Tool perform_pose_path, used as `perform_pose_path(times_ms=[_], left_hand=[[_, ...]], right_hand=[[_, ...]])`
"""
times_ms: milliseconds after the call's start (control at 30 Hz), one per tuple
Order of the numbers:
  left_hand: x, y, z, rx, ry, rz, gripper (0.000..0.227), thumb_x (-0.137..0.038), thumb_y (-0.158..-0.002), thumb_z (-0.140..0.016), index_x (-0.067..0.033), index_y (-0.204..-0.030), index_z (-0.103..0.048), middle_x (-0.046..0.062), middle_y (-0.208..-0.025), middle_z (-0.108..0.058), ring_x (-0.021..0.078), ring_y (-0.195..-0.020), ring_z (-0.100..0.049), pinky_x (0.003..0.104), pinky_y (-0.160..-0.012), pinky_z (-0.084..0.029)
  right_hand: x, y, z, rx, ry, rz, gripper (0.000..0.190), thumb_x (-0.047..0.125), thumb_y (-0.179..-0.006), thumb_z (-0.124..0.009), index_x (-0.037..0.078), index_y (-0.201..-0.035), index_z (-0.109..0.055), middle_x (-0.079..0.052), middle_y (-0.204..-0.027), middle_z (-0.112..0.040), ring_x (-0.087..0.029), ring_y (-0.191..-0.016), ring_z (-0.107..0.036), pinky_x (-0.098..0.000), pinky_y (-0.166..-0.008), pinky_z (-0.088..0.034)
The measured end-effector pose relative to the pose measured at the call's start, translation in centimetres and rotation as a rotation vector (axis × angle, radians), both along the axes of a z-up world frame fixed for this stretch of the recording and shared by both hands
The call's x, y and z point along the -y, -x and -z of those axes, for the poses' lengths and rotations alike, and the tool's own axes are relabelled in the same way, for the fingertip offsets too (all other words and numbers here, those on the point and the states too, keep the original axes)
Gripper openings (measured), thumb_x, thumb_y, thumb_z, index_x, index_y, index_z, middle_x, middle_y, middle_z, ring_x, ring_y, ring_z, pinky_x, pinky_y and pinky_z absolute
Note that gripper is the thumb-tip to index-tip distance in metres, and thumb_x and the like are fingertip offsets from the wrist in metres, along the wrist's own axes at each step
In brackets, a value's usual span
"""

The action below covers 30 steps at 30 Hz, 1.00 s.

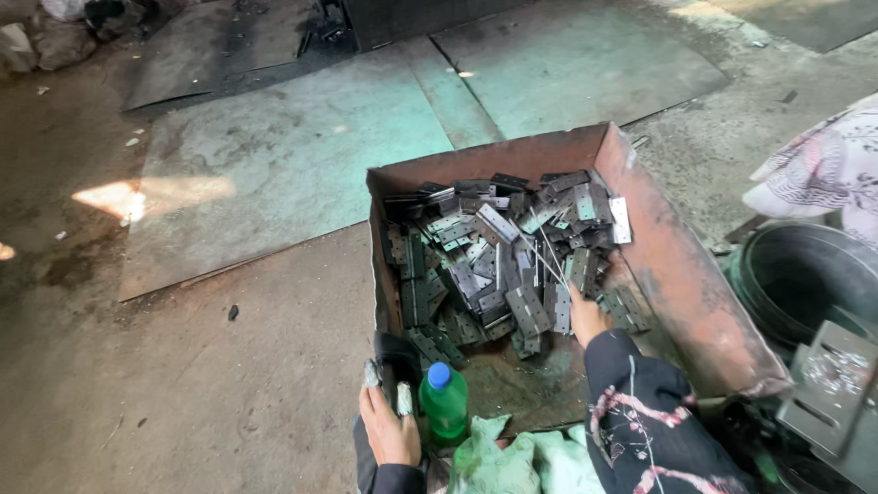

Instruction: The person repeatedly picks small metal brackets from a cardboard box, places them into a press machine, and operates the press to process each piece. The person handles the brackets one at a time and continues the cycle throughout the clip.

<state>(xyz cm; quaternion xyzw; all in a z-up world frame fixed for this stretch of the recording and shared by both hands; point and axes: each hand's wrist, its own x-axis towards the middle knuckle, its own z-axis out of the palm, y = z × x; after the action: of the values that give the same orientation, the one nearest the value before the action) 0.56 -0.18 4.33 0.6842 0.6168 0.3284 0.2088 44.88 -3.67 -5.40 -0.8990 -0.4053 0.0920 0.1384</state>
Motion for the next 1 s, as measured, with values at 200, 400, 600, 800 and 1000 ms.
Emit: perform_pose_path(times_ms=[200, 400, 600, 800, 1000], left_hand=[[-0.1, 0.0, -0.9, -0.003, -0.044, 0.015, 0.060, -0.020, -0.091, -0.066, 0.0030, -0.142, -0.045, 0.029, -0.146, -0.048, 0.0464, -0.132, -0.047, 0.048, -0.107, -0.042], [0.0, -0.4, -2.1, -0.007, -0.112, 0.038, 0.060, -0.025, -0.093, -0.066, 0.0031, -0.142, -0.046, 0.028, -0.143, -0.051, 0.0464, -0.130, -0.049, 0.049, -0.105, -0.042], [0.3, -0.6, -2.0, 0.026, -0.128, 0.041, 0.059, -0.023, -0.093, -0.067, 0.0038, -0.142, -0.046, 0.029, -0.143, -0.050, 0.0470, -0.130, -0.049, 0.049, -0.106, -0.042], [0.2, 0.4, -0.1, 0.008, -0.063, 0.044, 0.059, -0.020, -0.091, -0.068, 0.0051, -0.140, -0.046, 0.029, -0.146, -0.048, 0.0471, -0.131, -0.048, 0.048, -0.106, -0.042], [0.5, 1.0, 0.7, -0.070, -0.088, 0.043, 0.073, -0.003, -0.074, -0.060, 0.0073, -0.143, -0.041, 0.032, -0.149, -0.044, 0.0491, -0.136, -0.044, 0.049, -0.111, -0.039]], right_hand=[[15.9, 3.1, -0.1, 0.036, 0.074, 0.102, 0.049, 0.036, -0.099, -0.055, 0.040, -0.147, -0.049, -0.026, -0.090, -0.071, -0.047, -0.082, -0.071, -0.0570, -0.073, -0.056], [22.9, 7.6, 0.0, -0.210, 0.175, 0.227, 0.056, 0.046, -0.092, -0.060, 0.047, -0.146, -0.045, -0.022, -0.099, -0.075, -0.045, -0.094, -0.071, -0.0556, -0.081, -0.057], [22.4, 6.2, -2.6, -0.078, -0.101, 0.122, 0.052, 0.044, -0.096, -0.056, 0.036, -0.147, -0.050, -0.026, -0.092, -0.072, -0.046, -0.087, -0.070, -0.0561, -0.078, -0.056], [7.1, 1.7, -6.0, -0.038, -0.184, 0.013, 0.056, 0.031, -0.102, -0.053, 0.038, -0.156, -0.042, -0.029, -0.075, -0.066, -0.048, -0.070, -0.065, -0.0583, -0.066, -0.050], [-9.3, -4.1, -4.1, -0.005, -0.198, -0.015, 0.052, 0.027, -0.101, -0.055, 0.034, -0.151, -0.048, -0.028, -0.088, -0.070, -0.049, -0.083, -0.067, -0.0604, -0.075, -0.052]])
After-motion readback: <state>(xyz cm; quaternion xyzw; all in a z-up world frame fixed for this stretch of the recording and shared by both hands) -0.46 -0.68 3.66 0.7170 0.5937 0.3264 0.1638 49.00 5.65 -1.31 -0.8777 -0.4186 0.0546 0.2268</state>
